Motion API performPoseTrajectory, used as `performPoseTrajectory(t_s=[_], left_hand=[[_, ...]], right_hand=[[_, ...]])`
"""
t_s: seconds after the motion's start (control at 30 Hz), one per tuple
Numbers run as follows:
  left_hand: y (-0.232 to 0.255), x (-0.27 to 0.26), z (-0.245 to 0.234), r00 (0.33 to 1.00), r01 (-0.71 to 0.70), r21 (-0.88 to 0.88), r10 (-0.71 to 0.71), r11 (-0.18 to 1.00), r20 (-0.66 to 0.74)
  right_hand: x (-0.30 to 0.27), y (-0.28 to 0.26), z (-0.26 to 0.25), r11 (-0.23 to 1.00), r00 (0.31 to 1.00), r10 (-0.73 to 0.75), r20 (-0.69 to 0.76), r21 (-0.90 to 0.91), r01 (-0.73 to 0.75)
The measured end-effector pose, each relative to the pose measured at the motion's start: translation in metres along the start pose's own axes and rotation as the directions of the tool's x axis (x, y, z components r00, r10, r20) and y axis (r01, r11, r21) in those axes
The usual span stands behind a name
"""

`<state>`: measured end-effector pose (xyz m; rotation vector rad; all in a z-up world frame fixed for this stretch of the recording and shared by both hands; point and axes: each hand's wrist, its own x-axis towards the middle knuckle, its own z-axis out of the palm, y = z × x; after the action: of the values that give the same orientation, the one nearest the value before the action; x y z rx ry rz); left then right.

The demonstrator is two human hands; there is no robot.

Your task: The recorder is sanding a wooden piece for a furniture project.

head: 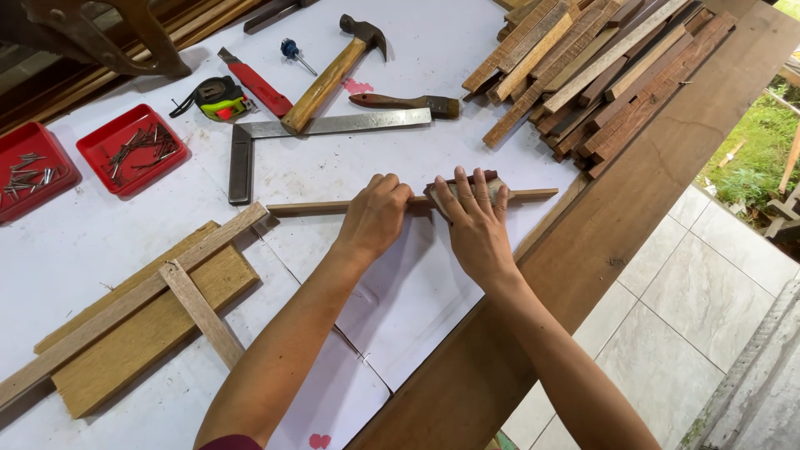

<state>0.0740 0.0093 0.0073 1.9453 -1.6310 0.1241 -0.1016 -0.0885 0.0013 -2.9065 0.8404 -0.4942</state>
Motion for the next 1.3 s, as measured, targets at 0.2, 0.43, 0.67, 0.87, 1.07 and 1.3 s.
performPoseTrajectory(t_s=[0.2,0.43,0.67,0.87,1.07,1.3], left_hand=[[-0.001,-0.001,0.01,0.997,0.041,0.057,-0.044,0.998,0.064],[-0.001,0.002,0.002,0.999,-0.005,0.034,0.004,0.999,0.038],[-0.002,0.004,0.008,0.999,0.019,0.027,-0.02,0.999,0.045],[0.0,0.002,0.007,1.0,-0.011,0.046,0.011,0.999,0.0],[0.007,0.005,0.026,0.997,-0.052,0.19,0.041,0.98,0.062],[0.017,-0.01,0.025,0.994,-0.099,0.277,0.106,0.956,-0.012]], right_hand=[[-0.013,0.049,-0.008,0.993,0.995,0.096,-0.006,-0.071,-0.096],[-0.004,0.012,0.004,0.999,0.999,0.047,-0.014,0.015,-0.047],[-0.008,0.067,0.003,0.985,0.989,0.14,-0.039,-0.098,-0.143],[0.001,0.02,-0.005,0.997,0.998,0.057,-0.021,-0.046,-0.058],[-0.012,0.057,-0.023,0.979,0.983,0.182,0.015,-0.099,-0.18],[-0.022,0.061,-0.012,0.983,0.983,0.182,-0.006,-0.03,-0.182]])
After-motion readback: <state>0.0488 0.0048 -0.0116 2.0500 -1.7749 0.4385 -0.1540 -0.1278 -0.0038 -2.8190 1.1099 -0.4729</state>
